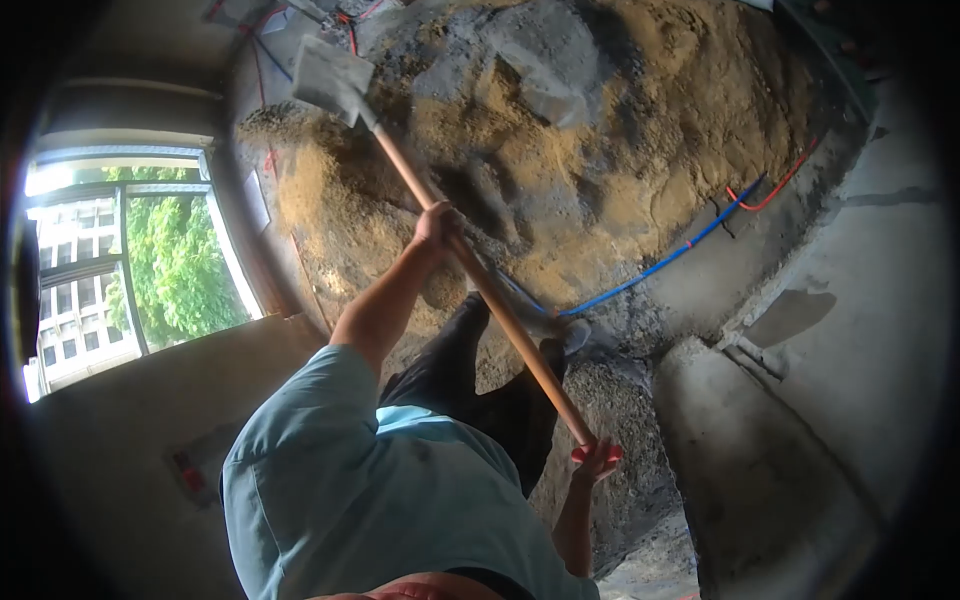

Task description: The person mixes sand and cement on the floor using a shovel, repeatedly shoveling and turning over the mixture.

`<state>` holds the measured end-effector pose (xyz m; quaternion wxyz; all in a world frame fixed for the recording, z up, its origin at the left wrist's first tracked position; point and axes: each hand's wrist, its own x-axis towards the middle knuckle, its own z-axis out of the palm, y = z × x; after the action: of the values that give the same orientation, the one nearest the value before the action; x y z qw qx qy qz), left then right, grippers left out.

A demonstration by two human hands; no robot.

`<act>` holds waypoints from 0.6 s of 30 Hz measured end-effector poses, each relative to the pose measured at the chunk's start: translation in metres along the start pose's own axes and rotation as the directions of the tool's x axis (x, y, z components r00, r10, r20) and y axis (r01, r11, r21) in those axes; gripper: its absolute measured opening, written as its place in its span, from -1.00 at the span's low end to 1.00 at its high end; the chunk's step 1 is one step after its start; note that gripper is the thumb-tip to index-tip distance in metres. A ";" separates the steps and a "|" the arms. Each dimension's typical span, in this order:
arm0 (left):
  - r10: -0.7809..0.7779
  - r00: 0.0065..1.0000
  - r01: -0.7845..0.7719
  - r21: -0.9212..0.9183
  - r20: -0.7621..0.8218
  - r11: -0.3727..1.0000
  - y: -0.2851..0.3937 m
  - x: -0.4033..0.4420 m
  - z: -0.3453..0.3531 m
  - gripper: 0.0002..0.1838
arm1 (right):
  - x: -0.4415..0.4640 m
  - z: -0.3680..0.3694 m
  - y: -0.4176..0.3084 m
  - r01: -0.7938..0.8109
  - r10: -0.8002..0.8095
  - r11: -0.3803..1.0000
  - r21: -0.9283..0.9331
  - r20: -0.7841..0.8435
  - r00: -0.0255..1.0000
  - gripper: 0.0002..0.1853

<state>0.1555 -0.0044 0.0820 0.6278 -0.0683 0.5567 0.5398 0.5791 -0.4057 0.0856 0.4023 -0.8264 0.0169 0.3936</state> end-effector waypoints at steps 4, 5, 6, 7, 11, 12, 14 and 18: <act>-0.283 0.930 0.314 0.109 -0.234 0.943 -0.195 0.003 -0.005 -0.84 | -0.004 -0.156 0.006 0.054 -0.071 0.996 -0.069 -0.278 0.958 -0.81; -0.377 0.903 0.409 0.146 -0.207 0.901 -0.257 -0.004 -0.017 -0.84 | -0.014 -0.202 -0.004 0.053 -0.096 0.989 -0.138 -0.327 0.940 -0.80; -0.498 0.829 0.525 0.048 -0.255 0.850 -0.309 -0.029 -0.015 -0.84 | -0.028 -0.238 -0.022 -0.036 -0.058 0.983 -0.180 -0.490 0.870 -0.78; -0.546 0.753 0.616 0.102 -0.368 0.781 -0.343 -0.068 0.000 -0.84 | -0.037 -0.305 -0.016 0.011 -0.142 0.965 -0.261 -0.489 0.860 -0.74; -0.850 0.380 0.923 0.086 -0.365 0.376 -0.485 -0.150 -0.020 -0.84 | -0.124 -0.380 -0.116 -0.185 -0.092 0.933 -0.309 -0.701 0.707 -0.79; -0.838 0.370 0.927 0.099 -0.400 0.361 -0.512 -0.164 -0.025 -0.85 | -0.131 -0.443 -0.122 -0.116 -0.008 0.954 -0.278 -0.406 0.914 -0.78; -0.868 0.326 0.943 0.067 -0.375 0.325 -0.532 -0.170 -0.044 -0.85 | -0.137 -0.451 -0.142 -0.129 0.002 0.910 -0.393 -0.308 0.951 -0.76; -0.785 0.503 0.856 0.085 -0.362 0.509 -0.509 -0.114 -0.100 -0.83 | -0.111 -0.305 -0.128 -0.039 -0.297 0.862 -0.506 -0.566 0.769 -0.80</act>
<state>0.4993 -0.3494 -0.1295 0.7275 -0.3203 0.6012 0.0818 0.7409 -0.5582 0.3540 0.1779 -0.9823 -0.0097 0.0577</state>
